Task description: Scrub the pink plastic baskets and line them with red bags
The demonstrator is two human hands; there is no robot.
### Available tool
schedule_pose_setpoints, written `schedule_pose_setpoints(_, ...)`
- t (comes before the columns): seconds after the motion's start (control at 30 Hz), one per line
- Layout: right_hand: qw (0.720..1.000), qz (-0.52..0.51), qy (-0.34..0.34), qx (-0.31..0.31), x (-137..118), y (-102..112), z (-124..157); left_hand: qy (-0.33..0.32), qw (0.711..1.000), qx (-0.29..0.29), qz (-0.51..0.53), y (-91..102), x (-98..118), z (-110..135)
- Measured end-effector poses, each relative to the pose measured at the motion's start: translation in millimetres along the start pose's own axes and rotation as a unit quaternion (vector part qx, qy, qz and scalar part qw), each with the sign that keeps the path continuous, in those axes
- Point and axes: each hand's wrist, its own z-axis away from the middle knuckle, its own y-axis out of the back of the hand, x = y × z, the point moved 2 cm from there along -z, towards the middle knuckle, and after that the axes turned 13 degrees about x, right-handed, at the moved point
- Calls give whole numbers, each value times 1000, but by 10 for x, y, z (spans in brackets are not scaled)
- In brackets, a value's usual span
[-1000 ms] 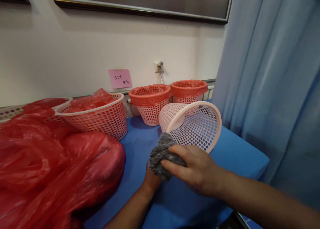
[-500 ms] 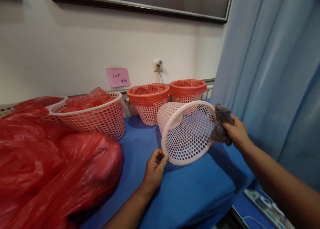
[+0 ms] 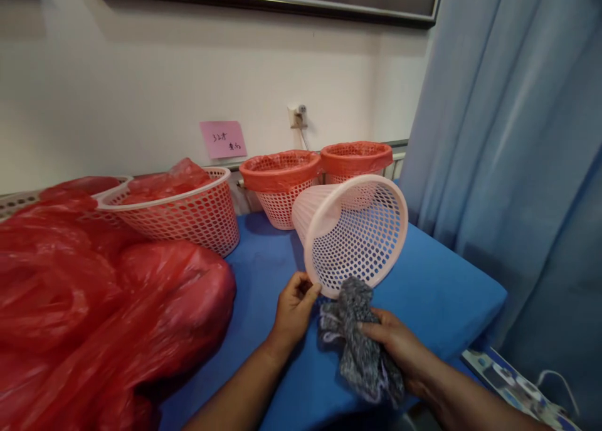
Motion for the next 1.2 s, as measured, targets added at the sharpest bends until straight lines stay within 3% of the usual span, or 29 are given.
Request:
schedule_pose_setpoints(0.07, 999, -26, -39, -25, -163, -92, 62, 19, 1000, -23, -2, -3, -14, 47)
schedule_pose_setpoints(0.1, 999, -24, -22, -15, -310, -103, 64, 29, 999, -32, 3, -4, -17, 68)
schedule_pose_setpoints(0.17, 992, 20, 105, 68, -727, -53, -7, 45, 997, -48, 28, -9, -16, 98)
schedule_pose_setpoints(0.2, 968, 57, 207, 129, -976, -9, -72, 53, 996, -58, 49, -16, -14, 105)
schedule_pose_setpoints(0.23, 927, 106, 307, 187, -1224, 31, -148, 61, 993, -68, 74, -24, -11, 107)
schedule_pose_setpoints(0.3, 801, 206, 491, 274, -1646, 70, -312, 80, 985, -79, 128, -43, -4, 101)
schedule_pose_setpoints(0.37, 707, 303, 583, 262, -1853, 26, -479, 98, 979, -74, 164, -56, 4, 89)
schedule_pose_setpoints(0.43, 653, 385, 623, 194, -1798, -70, -570, 117, 974, -67, 180, -61, 13, 80)
schedule_pose_setpoints(0.5, 628, 444, 630, 113, -1511, -163, -547, 135, 971, -59, 186, -51, 23, 73)
schedule_pose_setpoints(0.63, 601, 547, 581, -51, -643, -133, -313, 158, 969, -28, 186, 5, 47, 44)
schedule_pose_setpoints(0.73, 596, 607, 519, -82, -207, 184, -227, 140, 975, -37, 168, 31, 56, 13)
schedule_pose_setpoints(0.83, 623, 636, 455, -23, -123, 646, -302, 111, 987, -15, 118, 32, 41, -7)
schedule_pose_setpoints(0.97, 644, 645, 398, 100, -251, 1167, -484, 102, 992, 7, 80, -20, 28, 5)
schedule_pose_setpoints(1.07, 675, 596, 388, 198, -320, 1361, -568, 94, 993, 0, 73, -63, 49, 23)
schedule_pose_setpoints(1.2, 726, 406, 402, 381, -383, 1473, -533, 51, 998, 25, 40, -39, 136, 30)
